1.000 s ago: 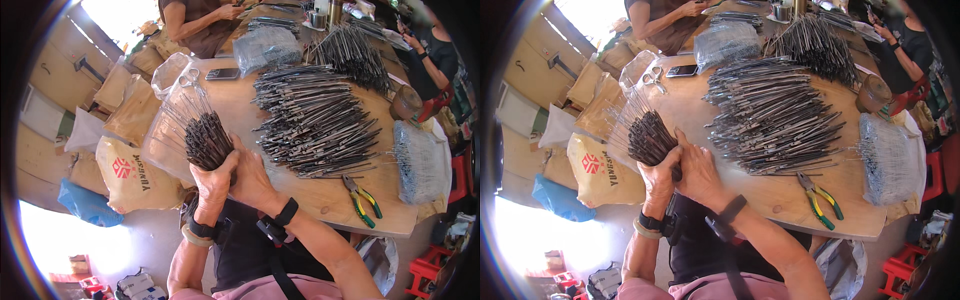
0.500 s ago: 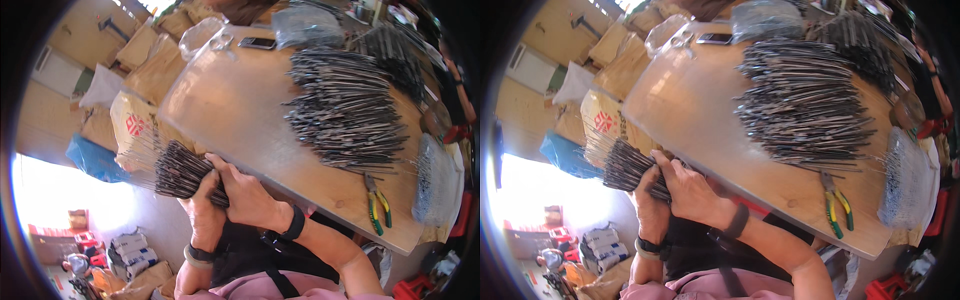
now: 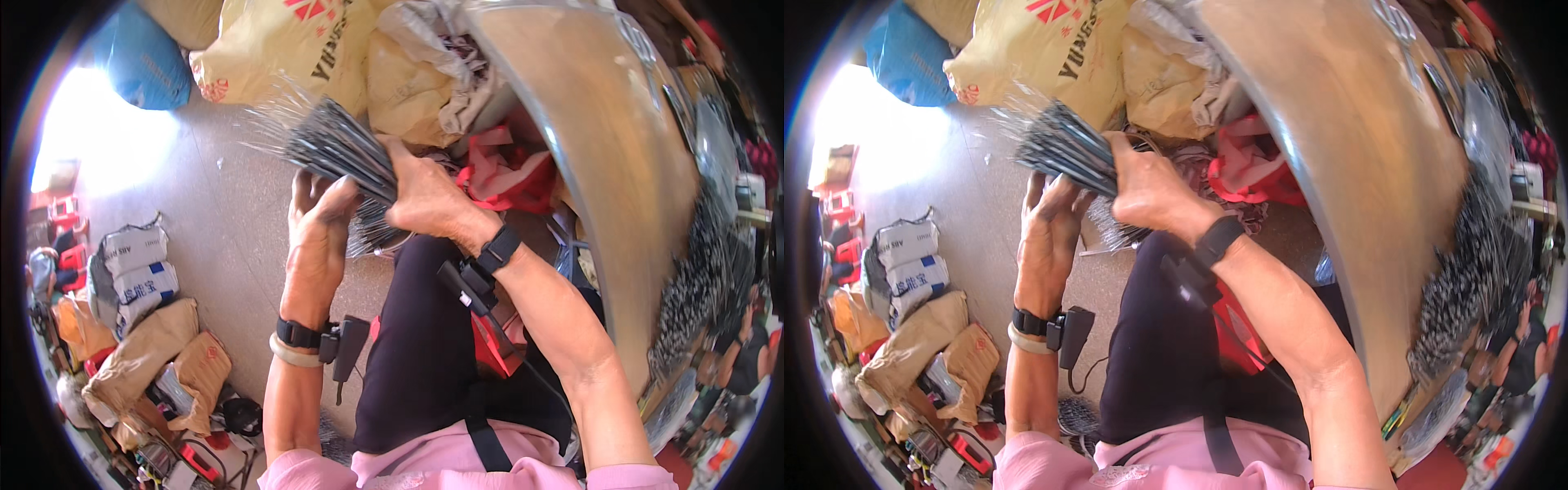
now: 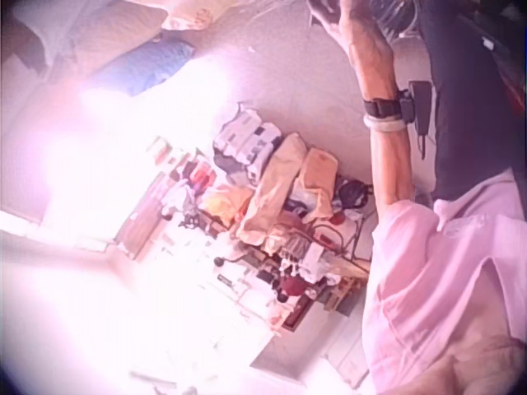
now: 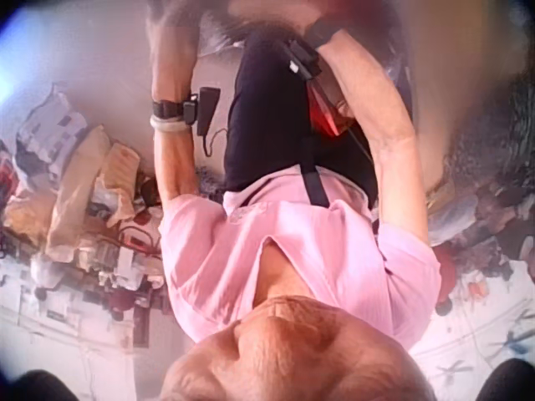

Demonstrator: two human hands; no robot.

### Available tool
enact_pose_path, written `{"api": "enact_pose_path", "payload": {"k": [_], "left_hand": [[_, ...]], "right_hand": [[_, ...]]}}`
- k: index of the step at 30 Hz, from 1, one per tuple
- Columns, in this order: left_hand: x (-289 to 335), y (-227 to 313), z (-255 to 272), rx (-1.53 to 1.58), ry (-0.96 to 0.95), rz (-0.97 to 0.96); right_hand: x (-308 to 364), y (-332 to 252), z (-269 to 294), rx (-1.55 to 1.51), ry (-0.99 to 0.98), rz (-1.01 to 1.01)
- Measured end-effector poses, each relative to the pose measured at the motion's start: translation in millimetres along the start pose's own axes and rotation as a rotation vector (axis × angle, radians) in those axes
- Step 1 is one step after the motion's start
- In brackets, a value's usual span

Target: The person uses pliers to trim the ends of thin metal rods while holding them by hand, then gathers a bundle of the rods and places it into a cardboard box on the floor.

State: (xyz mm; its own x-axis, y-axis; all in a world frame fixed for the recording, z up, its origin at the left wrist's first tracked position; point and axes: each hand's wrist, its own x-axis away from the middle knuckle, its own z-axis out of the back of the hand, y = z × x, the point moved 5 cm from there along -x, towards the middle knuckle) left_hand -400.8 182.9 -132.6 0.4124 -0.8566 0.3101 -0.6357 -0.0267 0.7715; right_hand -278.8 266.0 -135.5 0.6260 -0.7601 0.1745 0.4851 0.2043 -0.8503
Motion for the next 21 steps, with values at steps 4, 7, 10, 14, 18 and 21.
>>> {"api": "enact_pose_path", "payload": {"k": [4, 7, 10, 14, 18, 21], "left_hand": [[-1.0, -39.5, 129.5, -0.129, 0.256, 0.266], [19.2, -95.5, 213.9, -0.264, 0.505, 0.423], [39.8, -139.1, 254.5, -0.552, 0.485, 0.464], [42.1, -178.4, 259.6, -0.926, 0.277, 0.407], [16.2, -180.5, 248.2, -1.153, 0.145, 0.290], [-11.7, -173.2, 239.0, -1.258, 0.093, 0.156]], "right_hand": [[-47.4, 83.4, -35.9, 0.212, -0.134, -0.175], [-63.7, 151.2, -64.3, 0.346, -0.247, -0.235], [-69.2, 194.2, -97.1, 0.439, -0.372, -0.184], [-77.3, 215.2, -137.4, 0.513, -0.571, -0.060], [-87.2, 231.7, -170.0, 0.588, -0.593, 0.163], [-98.5, 249.0, -182.7, 0.585, -0.580, 0.197]]}}
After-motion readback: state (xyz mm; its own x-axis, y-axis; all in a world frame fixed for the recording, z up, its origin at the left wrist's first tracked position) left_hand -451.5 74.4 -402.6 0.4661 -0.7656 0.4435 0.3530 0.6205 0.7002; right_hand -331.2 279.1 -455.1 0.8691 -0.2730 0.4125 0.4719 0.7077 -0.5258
